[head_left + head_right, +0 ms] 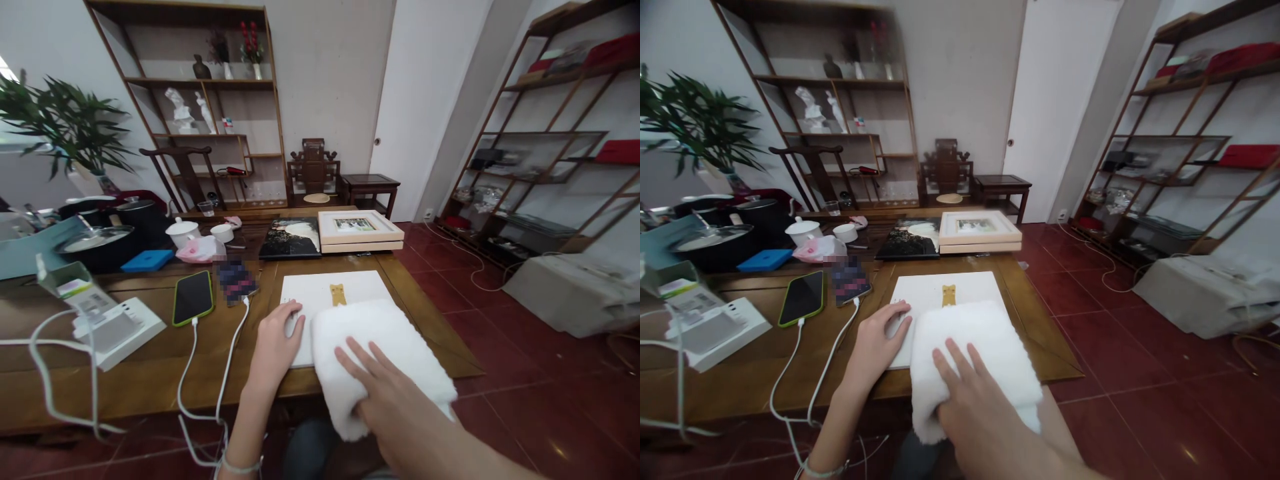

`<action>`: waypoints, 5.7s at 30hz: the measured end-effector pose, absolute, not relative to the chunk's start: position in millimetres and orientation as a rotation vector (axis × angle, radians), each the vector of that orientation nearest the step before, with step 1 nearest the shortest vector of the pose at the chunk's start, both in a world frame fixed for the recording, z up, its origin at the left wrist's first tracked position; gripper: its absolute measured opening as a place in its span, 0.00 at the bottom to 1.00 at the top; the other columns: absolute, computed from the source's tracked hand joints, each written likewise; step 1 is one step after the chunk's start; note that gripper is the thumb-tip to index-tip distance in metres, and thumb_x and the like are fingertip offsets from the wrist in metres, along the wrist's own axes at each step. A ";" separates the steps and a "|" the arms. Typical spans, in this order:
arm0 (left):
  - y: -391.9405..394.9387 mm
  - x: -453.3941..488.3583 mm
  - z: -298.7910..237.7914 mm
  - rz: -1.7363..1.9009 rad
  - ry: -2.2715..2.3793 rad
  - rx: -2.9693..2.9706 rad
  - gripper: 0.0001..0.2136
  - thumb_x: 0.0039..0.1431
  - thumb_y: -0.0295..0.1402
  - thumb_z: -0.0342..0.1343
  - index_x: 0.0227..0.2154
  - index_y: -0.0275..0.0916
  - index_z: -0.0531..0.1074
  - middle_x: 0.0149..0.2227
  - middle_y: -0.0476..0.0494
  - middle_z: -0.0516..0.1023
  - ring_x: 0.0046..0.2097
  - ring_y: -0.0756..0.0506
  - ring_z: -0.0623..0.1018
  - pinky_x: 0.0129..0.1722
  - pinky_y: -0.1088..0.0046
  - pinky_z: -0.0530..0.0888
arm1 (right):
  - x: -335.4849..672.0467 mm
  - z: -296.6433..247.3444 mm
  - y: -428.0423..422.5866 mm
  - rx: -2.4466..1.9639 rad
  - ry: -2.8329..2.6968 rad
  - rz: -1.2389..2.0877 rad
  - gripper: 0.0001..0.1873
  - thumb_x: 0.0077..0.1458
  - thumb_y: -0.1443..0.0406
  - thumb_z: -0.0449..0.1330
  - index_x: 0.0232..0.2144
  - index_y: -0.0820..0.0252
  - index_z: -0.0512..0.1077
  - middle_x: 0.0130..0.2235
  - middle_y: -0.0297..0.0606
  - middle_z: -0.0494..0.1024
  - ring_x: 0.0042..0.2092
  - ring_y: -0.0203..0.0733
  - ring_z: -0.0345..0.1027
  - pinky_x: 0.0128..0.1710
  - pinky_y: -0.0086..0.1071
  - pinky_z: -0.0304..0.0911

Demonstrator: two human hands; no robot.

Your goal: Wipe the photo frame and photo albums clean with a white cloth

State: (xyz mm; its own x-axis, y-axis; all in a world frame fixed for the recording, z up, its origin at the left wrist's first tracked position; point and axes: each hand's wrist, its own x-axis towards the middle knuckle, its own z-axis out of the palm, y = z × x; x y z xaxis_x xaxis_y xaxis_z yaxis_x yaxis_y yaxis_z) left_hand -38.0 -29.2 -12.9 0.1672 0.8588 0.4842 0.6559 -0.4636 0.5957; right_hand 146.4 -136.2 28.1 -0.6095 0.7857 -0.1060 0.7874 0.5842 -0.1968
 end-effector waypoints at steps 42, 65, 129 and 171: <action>-28.5 -38.7 -13.0 1.290 1.527 2.200 0.11 0.54 0.27 0.49 0.30 0.35 0.77 0.42 0.37 0.78 0.43 0.42 0.78 0.47 0.64 0.73 | 98.0 36.1 -10.0 1.618 2.711 0.189 0.18 0.55 0.72 0.48 0.44 0.70 0.73 0.55 0.61 0.64 0.59 0.61 0.52 0.54 0.51 0.50; -34.9 -44.1 -4.3 1.343 1.239 1.873 0.18 0.64 0.34 0.39 0.53 0.38 0.65 0.56 0.41 0.69 0.57 0.43 0.67 0.57 0.64 0.63 | 119.1 39.0 -10.4 1.736 2.723 0.033 0.20 0.50 0.77 0.49 0.42 0.69 0.74 0.56 0.55 0.65 0.60 0.56 0.51 0.56 0.48 0.51; -28.1 -39.4 -15.9 1.128 1.482 2.243 0.12 0.56 0.31 0.52 0.39 0.36 0.76 0.45 0.39 0.78 0.50 0.41 0.75 0.54 0.60 0.70 | 215.3 53.8 17.4 1.778 2.630 -0.116 0.22 0.42 0.78 0.47 0.36 0.64 0.76 0.39 0.44 0.79 0.43 0.47 0.69 0.41 0.31 0.57; -27.4 -37.3 -16.5 1.102 1.519 2.261 0.12 0.55 0.31 0.52 0.39 0.35 0.76 0.45 0.40 0.78 0.51 0.41 0.75 0.54 0.60 0.69 | 210.9 61.1 -137.0 1.651 2.535 -0.488 0.25 0.38 0.82 0.46 0.34 0.62 0.75 0.63 0.42 0.55 0.64 0.47 0.42 0.59 0.41 0.48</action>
State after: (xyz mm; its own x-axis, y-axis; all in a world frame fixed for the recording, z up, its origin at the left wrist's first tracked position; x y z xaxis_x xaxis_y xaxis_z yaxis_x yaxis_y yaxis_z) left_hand -37.3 -27.4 -16.5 0.1924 0.8633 0.4667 0.7118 -0.4501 0.5392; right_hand 210.9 -137.0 61.1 -0.4173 0.8777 -0.2356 0.9024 0.3697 -0.2214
